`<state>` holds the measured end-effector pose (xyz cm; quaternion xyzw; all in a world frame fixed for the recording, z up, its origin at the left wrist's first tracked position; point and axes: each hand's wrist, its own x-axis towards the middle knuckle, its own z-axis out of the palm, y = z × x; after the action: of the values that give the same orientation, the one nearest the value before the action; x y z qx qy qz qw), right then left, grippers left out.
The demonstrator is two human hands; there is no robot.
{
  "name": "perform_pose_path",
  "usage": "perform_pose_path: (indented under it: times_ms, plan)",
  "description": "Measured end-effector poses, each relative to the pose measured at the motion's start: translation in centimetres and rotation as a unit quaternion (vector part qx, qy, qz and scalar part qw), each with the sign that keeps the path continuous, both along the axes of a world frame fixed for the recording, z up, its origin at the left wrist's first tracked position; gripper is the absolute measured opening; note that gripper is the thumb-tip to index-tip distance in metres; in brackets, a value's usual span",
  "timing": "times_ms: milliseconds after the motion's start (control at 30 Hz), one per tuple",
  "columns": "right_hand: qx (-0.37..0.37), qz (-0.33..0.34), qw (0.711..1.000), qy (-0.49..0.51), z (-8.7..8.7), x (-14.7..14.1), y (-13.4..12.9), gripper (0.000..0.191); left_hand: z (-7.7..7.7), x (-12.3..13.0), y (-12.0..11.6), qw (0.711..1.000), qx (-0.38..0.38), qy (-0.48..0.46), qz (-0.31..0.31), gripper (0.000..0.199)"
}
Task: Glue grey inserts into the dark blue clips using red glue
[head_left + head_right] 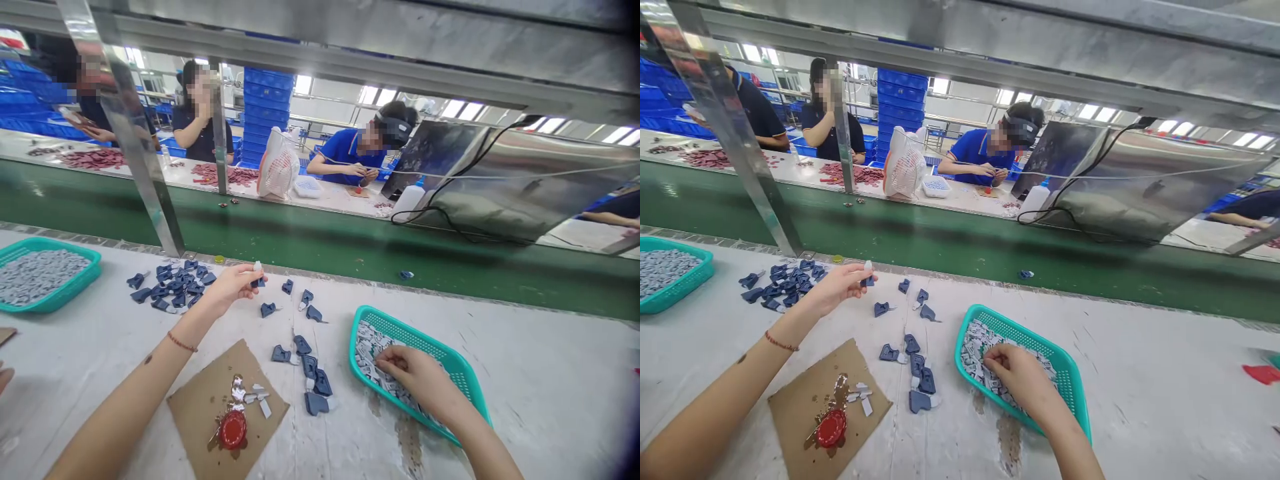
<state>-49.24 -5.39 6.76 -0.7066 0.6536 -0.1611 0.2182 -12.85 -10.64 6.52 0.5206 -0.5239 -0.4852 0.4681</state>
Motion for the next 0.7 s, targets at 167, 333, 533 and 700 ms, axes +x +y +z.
perform_pose_path:
  times_ms: [167, 333, 533, 700]
  plan:
    - [-0.026, -0.043, 0.996, -0.075, -0.4, -0.6, 0.7, 0.034, -1.2, 0.8, 2.0, 0.997, 0.001, -0.082, 0.008, 0.030]
    - [-0.050, -0.099, 0.986, -0.128, -1.0, -0.9, 2.3, 0.042, -2.3, -0.4, 2.2, 0.973, -0.037, -0.225, -0.042, 0.023]
    - [-0.017, -0.073, 0.985, -0.155, -1.9, -0.7, 4.6, 0.042, -4.1, -1.8, 2.1, 0.938, -0.056, -0.333, -0.071, 0.031]
    - [-0.025, -0.044, 0.994, -0.102, -1.6, -1.1, 4.9, 0.044, -4.6, -2.9, 1.6, 0.925, -0.086, -0.355, -0.101, 0.028]
